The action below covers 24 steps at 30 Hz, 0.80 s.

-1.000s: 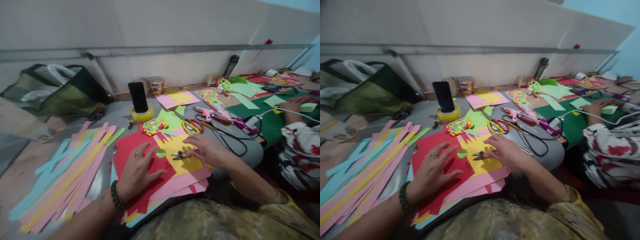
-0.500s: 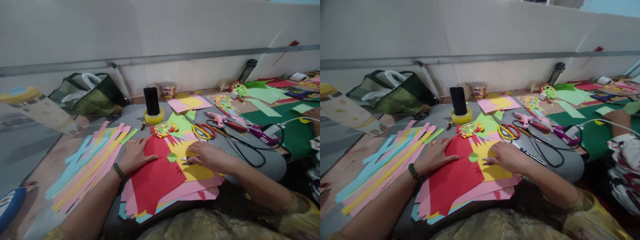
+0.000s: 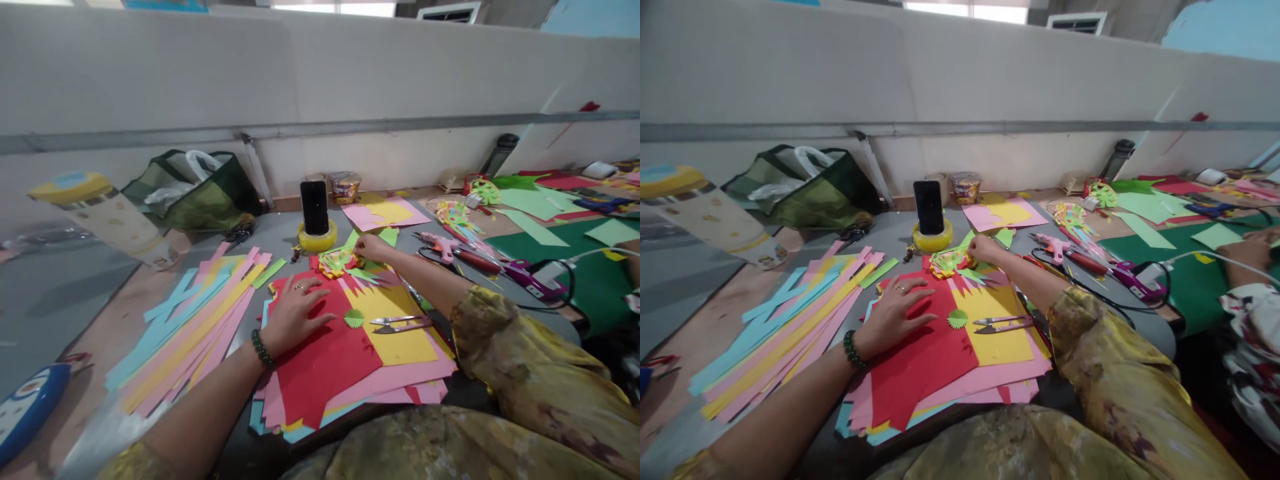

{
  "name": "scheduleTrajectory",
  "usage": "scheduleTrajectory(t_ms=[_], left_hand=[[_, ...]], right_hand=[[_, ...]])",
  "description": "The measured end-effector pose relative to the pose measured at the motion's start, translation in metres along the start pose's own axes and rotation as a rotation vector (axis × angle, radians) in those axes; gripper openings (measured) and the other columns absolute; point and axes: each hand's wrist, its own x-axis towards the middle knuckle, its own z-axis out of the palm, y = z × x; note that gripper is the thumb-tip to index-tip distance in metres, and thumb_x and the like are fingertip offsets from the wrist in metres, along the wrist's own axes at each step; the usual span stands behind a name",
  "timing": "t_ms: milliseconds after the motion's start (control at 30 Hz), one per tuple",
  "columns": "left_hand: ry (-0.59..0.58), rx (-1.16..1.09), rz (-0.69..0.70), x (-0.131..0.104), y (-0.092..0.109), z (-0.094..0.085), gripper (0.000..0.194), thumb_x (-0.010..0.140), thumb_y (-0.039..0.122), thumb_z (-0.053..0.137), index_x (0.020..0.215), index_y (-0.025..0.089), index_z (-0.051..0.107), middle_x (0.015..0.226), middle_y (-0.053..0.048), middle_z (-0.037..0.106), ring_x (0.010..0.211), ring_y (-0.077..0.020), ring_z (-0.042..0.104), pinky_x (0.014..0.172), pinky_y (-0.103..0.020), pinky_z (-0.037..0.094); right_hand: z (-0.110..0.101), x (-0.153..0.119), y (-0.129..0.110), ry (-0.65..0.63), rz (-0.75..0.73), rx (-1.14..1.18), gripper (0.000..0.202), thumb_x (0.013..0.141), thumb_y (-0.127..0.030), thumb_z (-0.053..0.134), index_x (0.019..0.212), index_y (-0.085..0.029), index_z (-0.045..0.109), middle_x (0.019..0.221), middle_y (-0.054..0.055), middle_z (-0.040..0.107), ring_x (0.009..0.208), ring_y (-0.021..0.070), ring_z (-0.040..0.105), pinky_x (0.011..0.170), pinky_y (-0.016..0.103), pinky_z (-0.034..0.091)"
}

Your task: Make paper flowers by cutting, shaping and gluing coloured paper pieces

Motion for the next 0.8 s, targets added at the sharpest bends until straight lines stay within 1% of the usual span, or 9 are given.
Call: scheduleTrajectory(t_ms=[100, 200, 267, 367, 433, 567, 667, 733, 800], left_hand=[[0.022, -0.058, 0.048, 0.000, 0.001, -0.001, 0.031, 0.095, 0.040, 0.054, 0.106, 0.020, 0.075, 0.112, -0.013, 0.073, 0.108, -0.0297, 0.066, 0.109, -0.057, 0.040], [0.127, -0.188, -0.005, 0.000, 0.003, 0.000, 0.031, 0.096, 0.037, 0.052, 0.096, 0.020, 0.077, 0.097, -0.012, 0.075, 0.095, -0.0267, 0.068, 0.095, -0.048, 0.051], [0.194, -0.362, -0.108, 0.000, 0.007, 0.000, 0.033, 0.094, 0.042, 0.053, 0.093, 0.020, 0.077, 0.092, -0.011, 0.076, 0.087, -0.0247, 0.068, 0.083, -0.040, 0.055], [0.208, -0.694, -0.291, 0.000, 0.014, -0.003, 0.042, 0.088, 0.056, 0.057, 0.095, 0.018, 0.074, 0.085, -0.008, 0.074, 0.071, -0.0198, 0.065, 0.063, -0.031, 0.055], [0.183, -0.859, -0.380, 0.001, 0.017, -0.007, 0.048, 0.083, 0.061, 0.061, 0.099, 0.017, 0.072, 0.082, -0.006, 0.072, 0.066, -0.0169, 0.063, 0.058, -0.028, 0.054], [0.180, -1.081, -0.408, 0.002, 0.018, -0.011, 0.049, 0.071, 0.056, 0.077, 0.097, 0.016, 0.070, 0.088, -0.004, 0.072, 0.072, -0.0150, 0.063, 0.066, -0.027, 0.055], [0.146, -1.184, -0.402, 0.003, 0.015, -0.010, 0.044, 0.064, 0.048, 0.082, 0.091, 0.016, 0.069, 0.082, -0.002, 0.069, 0.071, -0.0142, 0.062, 0.069, -0.029, 0.054], [0.136, -1.187, -0.422, 0.003, 0.013, -0.009, 0.040, 0.064, 0.044, 0.082, 0.089, 0.016, 0.068, 0.077, -0.001, 0.067, 0.068, -0.0136, 0.060, 0.067, -0.028, 0.052], [0.127, -1.145, -0.456, 0.003, 0.011, -0.008, 0.036, 0.064, 0.041, 0.081, 0.087, 0.017, 0.066, 0.072, 0.001, 0.064, 0.065, -0.0135, 0.059, 0.063, -0.028, 0.050]], right_hand=[[-0.014, 0.002, 0.008, 0.109, 0.023, 0.083, 0.029, 0.098, -0.035, 0.062, 0.122, -0.018, 0.064, 0.123, 0.008, 0.065, 0.102, 0.0225, 0.067, 0.086, 0.042, 0.058], [-0.025, -0.010, 0.010, 0.178, -0.025, 0.201, 0.018, 0.097, -0.029, 0.061, 0.097, -0.013, 0.068, 0.095, 0.005, 0.071, 0.082, 0.0180, 0.067, 0.071, 0.031, 0.056], [-0.024, -0.028, 0.004, 0.146, -0.100, 0.299, 0.018, 0.092, -0.025, 0.062, 0.079, -0.013, 0.066, 0.073, 0.002, 0.068, 0.065, 0.0140, 0.063, 0.058, 0.025, 0.049], [-0.011, -0.063, -0.014, 0.040, -0.221, 0.435, 0.016, 0.084, -0.024, 0.063, 0.069, -0.016, 0.062, 0.059, -0.002, 0.061, 0.053, 0.0099, 0.054, 0.050, 0.022, 0.041], [0.001, -0.083, -0.027, -0.021, -0.292, 0.510, 0.012, 0.079, -0.022, 0.063, 0.069, -0.017, 0.059, 0.057, -0.004, 0.058, 0.051, 0.0093, 0.052, 0.050, 0.021, 0.040], [0.018, -0.105, -0.046, -0.073, -0.440, 0.600, 0.007, 0.077, -0.018, 0.061, 0.081, -0.019, 0.056, 0.057, -0.006, 0.059, 0.053, 0.0109, 0.054, 0.053, 0.022, 0.038], [0.023, -0.109, -0.049, -0.055, -0.461, 0.502, 0.013, 0.081, -0.015, 0.059, 0.093, -0.018, 0.056, 0.056, -0.007, 0.060, 0.055, 0.0121, 0.055, 0.058, 0.023, 0.039], [0.022, -0.113, -0.046, -0.032, -0.457, 0.411, 0.015, 0.084, -0.015, 0.058, 0.099, -0.018, 0.058, 0.065, -0.004, 0.065, 0.061, 0.0137, 0.059, 0.062, 0.024, 0.041], [0.019, -0.119, -0.041, -0.011, -0.443, 0.257, 0.011, 0.087, -0.017, 0.058, 0.097, -0.018, 0.062, 0.078, 0.001, 0.070, 0.071, 0.0165, 0.063, 0.066, 0.026, 0.043]])
